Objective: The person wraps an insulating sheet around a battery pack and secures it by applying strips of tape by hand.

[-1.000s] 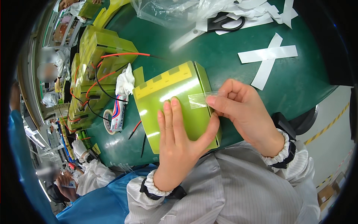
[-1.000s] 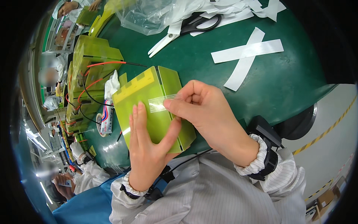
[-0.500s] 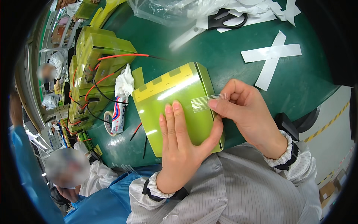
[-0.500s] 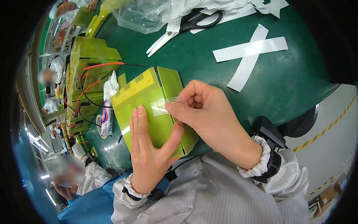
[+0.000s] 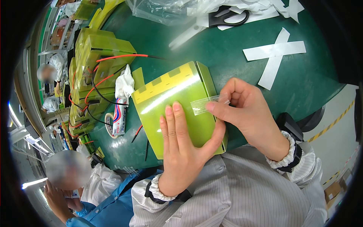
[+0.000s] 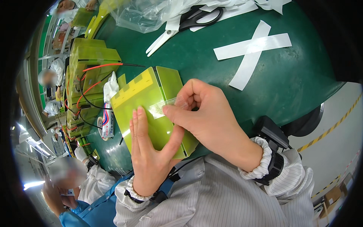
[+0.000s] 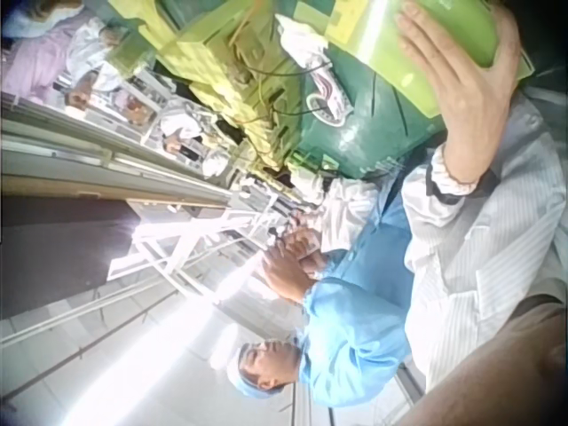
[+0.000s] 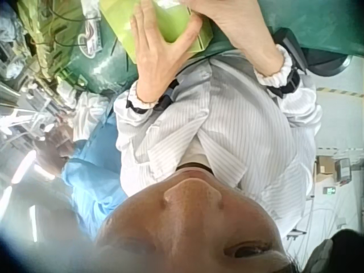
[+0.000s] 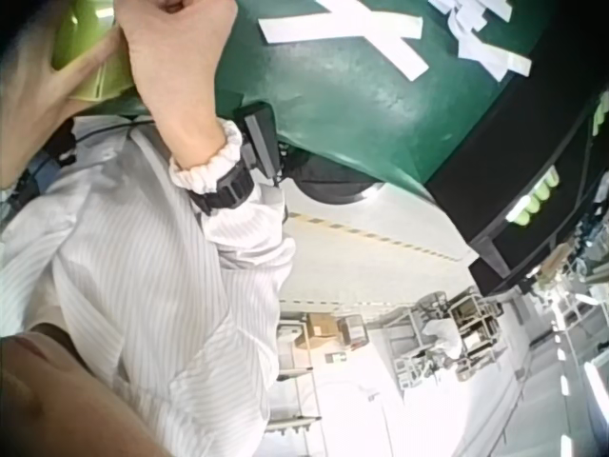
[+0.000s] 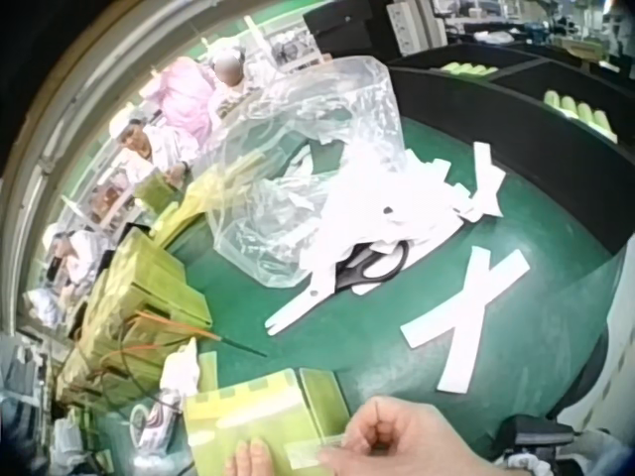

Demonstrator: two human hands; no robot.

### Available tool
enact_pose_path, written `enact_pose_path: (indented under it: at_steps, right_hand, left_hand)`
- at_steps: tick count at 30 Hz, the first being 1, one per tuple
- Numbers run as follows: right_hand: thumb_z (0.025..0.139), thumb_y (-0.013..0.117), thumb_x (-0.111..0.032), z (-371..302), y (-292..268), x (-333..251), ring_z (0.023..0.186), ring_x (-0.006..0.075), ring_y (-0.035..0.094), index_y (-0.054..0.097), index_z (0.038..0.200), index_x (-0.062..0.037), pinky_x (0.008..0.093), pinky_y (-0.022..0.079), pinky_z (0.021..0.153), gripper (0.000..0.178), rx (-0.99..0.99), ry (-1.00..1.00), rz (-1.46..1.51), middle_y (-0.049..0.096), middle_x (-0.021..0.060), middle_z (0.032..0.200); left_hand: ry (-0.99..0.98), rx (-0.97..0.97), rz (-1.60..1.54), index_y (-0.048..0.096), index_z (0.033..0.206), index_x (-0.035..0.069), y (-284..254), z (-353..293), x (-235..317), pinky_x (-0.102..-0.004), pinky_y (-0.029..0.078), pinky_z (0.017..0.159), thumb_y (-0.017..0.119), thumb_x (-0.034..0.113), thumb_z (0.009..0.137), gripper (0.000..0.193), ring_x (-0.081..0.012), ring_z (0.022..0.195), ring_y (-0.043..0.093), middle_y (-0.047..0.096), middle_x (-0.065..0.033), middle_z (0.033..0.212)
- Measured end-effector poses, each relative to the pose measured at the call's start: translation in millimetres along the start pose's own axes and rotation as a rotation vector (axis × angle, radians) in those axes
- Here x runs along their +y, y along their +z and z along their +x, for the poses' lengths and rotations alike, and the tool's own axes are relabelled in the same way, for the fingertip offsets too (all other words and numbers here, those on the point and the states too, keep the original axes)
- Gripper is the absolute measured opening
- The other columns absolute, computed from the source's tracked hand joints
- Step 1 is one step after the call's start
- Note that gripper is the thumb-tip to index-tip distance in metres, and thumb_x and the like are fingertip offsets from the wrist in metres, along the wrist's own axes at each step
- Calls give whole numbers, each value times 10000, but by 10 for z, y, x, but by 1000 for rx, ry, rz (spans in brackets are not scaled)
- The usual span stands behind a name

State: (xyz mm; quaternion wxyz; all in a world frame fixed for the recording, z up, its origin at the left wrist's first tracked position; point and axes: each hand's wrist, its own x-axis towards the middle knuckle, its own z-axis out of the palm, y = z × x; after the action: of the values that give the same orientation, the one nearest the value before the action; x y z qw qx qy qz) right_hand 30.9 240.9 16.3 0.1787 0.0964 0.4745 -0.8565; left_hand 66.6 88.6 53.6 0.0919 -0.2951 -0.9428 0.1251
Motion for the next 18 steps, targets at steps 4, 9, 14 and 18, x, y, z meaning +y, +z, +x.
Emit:
enact_pose_path:
  at_steps: [4, 9, 14, 18]
  right_hand:
    - [770, 683, -32, 17, 35, 10, 602, 13, 444, 438, 737, -71, 159, 347, 528, 251, 38, -46, -120, 492, -41, 666]
    - [735, 703, -60, 60, 128, 42, 581, 21, 384, 425, 716, -65, 180, 318, 497, 278, 71, -74, -165, 414, -51, 637]
    - [720, 722, -68, 37, 117, 84, 567, 11, 391, 416, 695, -89, 169, 320, 474, 307, 166, -87, -207, 393, -65, 632]
    - [758, 695, -61, 51, 137, 93, 551, -3, 400, 386, 697, -100, 153, 333, 476, 317, 184, -73, -197, 394, -68, 633]
  left_hand:
    - [-6, 7, -9, 507, 1170, 317, 18, 13, 9, -465, 475, 871, 520, 158, 841, 365, -435, 1092, 515, 468, -344, 1179]
    - [-41, 22, -48, 507, 1170, 301, 6, -18, -20, -494, 451, 895, 525, 174, 837, 357, -453, 1101, 502, 469, -352, 1176]
    - [-73, 76, -147, 570, 1087, 306, 38, -16, 39, -493, 435, 918, 581, 168, 778, 339, -461, 1121, 481, 435, -352, 1223]
    - [-109, 146, -96, 540, 1118, 328, 103, -28, 70, -467, 466, 883, 538, 220, 810, 327, -431, 1107, 508, 464, -339, 1201]
